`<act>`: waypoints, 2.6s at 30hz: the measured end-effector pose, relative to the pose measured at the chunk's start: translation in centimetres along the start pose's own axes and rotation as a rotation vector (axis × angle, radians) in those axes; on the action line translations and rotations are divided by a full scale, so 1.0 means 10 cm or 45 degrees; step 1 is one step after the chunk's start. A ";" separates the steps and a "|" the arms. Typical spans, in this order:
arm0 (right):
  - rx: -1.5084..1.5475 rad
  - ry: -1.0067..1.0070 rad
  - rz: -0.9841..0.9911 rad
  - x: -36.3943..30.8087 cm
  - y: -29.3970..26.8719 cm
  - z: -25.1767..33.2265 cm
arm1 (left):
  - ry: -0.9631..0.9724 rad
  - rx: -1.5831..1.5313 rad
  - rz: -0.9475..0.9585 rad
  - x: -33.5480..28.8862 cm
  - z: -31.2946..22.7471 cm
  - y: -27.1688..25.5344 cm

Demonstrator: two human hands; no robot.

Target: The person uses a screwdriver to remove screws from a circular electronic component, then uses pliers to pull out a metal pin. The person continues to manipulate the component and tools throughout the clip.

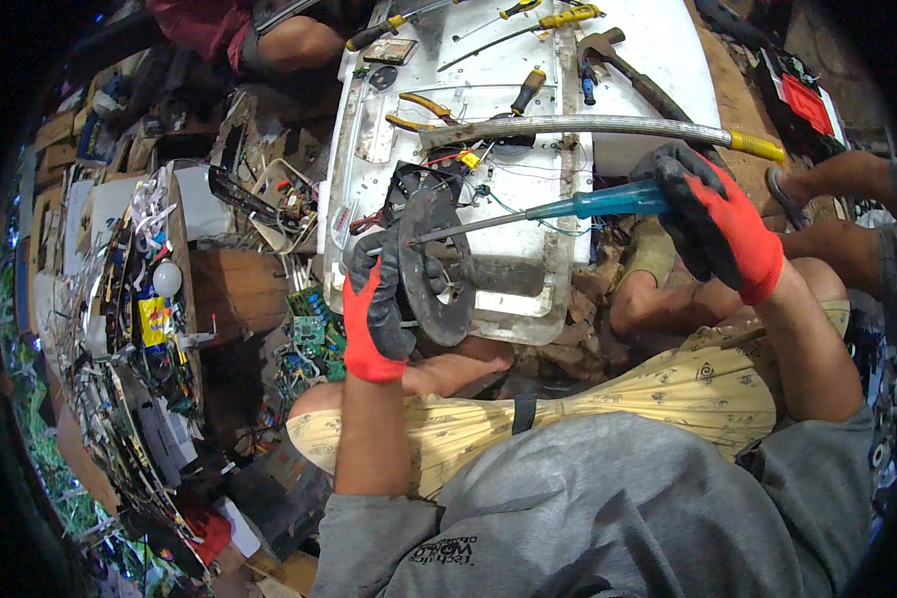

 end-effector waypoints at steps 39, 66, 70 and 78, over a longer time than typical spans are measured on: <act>0.479 -0.081 -0.059 0.06 0.11 0.02 | 0.070 0.280 0.022 0.01 -0.03 -0.20; 0.559 0.180 -0.090 0.07 0.09 -0.08 | 0.087 0.148 -0.027 -0.04 0.02 -0.02; 0.564 0.225 -0.122 0.00 0.10 -0.08 | 0.036 0.120 0.064 -0.02 0.05 -0.18; 0.495 0.143 0.019 0.06 0.01 -0.06 | -0.058 0.343 -0.031 -0.02 -0.03 -0.14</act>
Point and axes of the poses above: each hand's wrist, its own x-axis towards the middle knuckle, its own y-axis out of the palm, z = x × y, the point moved 2 cm from there along x, towards the middle knuckle, and after that the axes turned 5 degrees about -x, right-handed, at the moved point
